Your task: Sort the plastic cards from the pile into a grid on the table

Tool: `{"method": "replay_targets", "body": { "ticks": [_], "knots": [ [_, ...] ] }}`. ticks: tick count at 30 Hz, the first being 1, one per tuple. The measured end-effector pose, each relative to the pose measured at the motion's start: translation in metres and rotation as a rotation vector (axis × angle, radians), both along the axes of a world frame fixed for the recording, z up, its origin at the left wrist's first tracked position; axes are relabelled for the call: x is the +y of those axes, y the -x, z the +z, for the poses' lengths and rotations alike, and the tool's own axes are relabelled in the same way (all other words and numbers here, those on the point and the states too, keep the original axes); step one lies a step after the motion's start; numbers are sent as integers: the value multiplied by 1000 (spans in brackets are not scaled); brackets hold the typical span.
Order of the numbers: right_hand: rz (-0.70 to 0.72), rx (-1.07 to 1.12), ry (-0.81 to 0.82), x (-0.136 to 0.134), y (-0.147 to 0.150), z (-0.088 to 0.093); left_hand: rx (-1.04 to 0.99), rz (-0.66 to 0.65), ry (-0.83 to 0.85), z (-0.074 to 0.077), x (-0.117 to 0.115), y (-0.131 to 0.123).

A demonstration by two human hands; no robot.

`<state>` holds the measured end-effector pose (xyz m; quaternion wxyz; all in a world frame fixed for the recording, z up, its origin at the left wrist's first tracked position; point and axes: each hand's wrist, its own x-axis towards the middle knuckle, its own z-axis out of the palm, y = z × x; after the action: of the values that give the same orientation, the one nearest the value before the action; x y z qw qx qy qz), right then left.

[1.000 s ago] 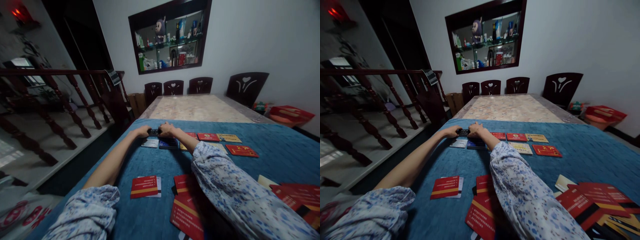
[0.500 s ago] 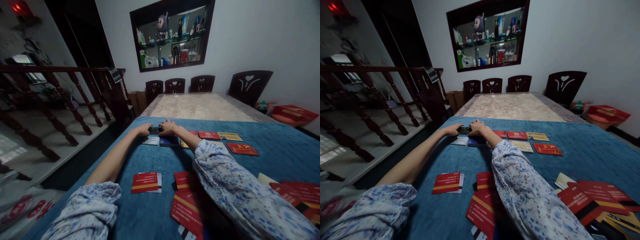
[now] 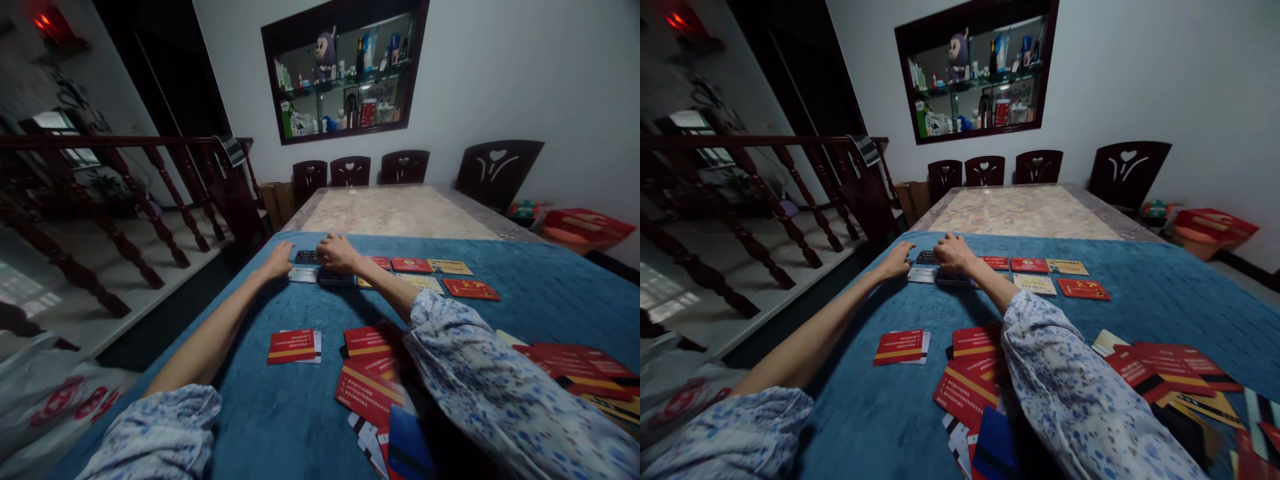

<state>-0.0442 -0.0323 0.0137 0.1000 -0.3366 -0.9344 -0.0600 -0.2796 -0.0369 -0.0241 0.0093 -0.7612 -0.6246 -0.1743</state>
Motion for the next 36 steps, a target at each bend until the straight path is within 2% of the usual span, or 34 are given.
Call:
{"method": "replay_targets", "body": {
  "ticks": [12, 23, 31, 36],
  "knots": [
    [84, 74, -5, -47, -15, -6, -20, 57, -51, -5, -74, -9],
    [160, 115, 9, -89, -25, -20, -68, -14, -85, -6, -135, -31],
    [279, 112, 79, -122, -23, -32, -106, -48, -9, -5, -179, -45],
    [332, 154, 91, -132, -22, -42, -141, -82, 40, 0, -198, -41]
  ]
}}
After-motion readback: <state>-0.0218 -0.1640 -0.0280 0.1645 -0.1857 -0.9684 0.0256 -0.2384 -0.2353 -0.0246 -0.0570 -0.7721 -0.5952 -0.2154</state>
